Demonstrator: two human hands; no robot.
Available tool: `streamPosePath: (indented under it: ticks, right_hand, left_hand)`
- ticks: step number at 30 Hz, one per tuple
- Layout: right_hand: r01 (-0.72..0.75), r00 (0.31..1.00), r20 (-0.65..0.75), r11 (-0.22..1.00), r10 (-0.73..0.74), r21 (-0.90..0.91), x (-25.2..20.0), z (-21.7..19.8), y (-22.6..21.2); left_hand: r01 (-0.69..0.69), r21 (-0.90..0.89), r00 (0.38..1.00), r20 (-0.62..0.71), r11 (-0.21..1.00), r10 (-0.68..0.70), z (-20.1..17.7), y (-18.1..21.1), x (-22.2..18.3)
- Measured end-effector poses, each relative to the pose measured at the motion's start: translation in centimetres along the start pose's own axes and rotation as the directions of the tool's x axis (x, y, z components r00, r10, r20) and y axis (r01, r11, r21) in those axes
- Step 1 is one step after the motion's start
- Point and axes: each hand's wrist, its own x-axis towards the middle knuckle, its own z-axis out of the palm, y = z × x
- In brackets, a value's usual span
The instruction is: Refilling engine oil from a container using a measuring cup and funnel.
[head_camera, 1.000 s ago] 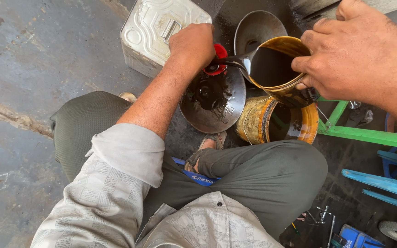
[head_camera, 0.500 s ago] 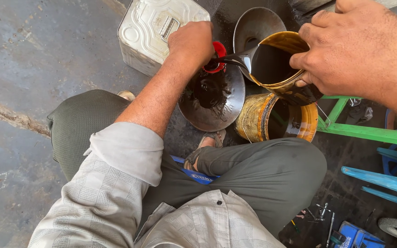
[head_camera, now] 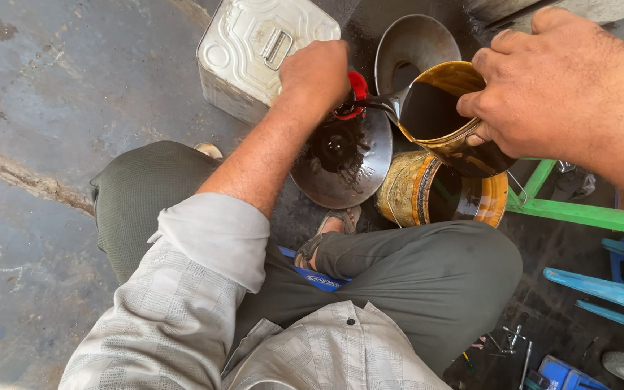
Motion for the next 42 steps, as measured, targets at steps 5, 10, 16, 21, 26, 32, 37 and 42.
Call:
streamPosePath:
  ticks: [5,10,16,21,26,32,37,42]
  right_hand:
    - [-0.011,0.999,0.049,1.000,0.011,-0.001,0.6,-1.0,0.0]
    - [0.009,0.994,0.108,1.000,-0.012,0.026,1.2,-2.2,0.1]
    - [0.029,0.988,0.147,0.997,-0.038,0.066,2.4,-2.9,-0.7]
    - [0.026,0.985,0.170,0.998,-0.036,0.059,3.3,-4.3,-1.1]
    - [0.046,0.967,0.246,0.997,-0.058,0.058,4.1,-6.1,-1.3]
    - [0.055,0.976,0.210,0.998,-0.063,0.044,4.9,-5.1,-2.3]
    - [0.049,0.986,0.162,0.998,-0.042,-0.035,5.0,-4.5,-2.7]
    - [0.009,1.000,0.004,1.000,-0.009,-0.014,4.7,-2.2,-3.0]
  left_hand:
    - [-0.004,0.021,1.000,0.012,1.000,0.004,0.0,0.1,-0.1]
    - [-0.023,0.001,0.999,-0.034,1.000,0.023,0.5,-0.1,0.1]
    - [-0.023,0.009,0.999,-0.029,1.000,0.023,0.5,0.1,0.0]
    - [-0.022,-0.010,1.000,-0.022,1.000,0.021,0.5,0.1,0.1]
    - [-0.023,-0.012,1.000,-0.012,1.000,0.023,0.5,0.2,0.0]
    - [-0.005,0.007,1.000,-0.007,1.000,0.005,0.4,0.1,0.0]
    - [-0.018,-0.010,1.000,-0.007,1.000,0.018,0.8,-0.2,0.1]
    - [-0.024,-0.021,1.000,-0.012,1.000,0.024,0.5,-0.2,0.0]
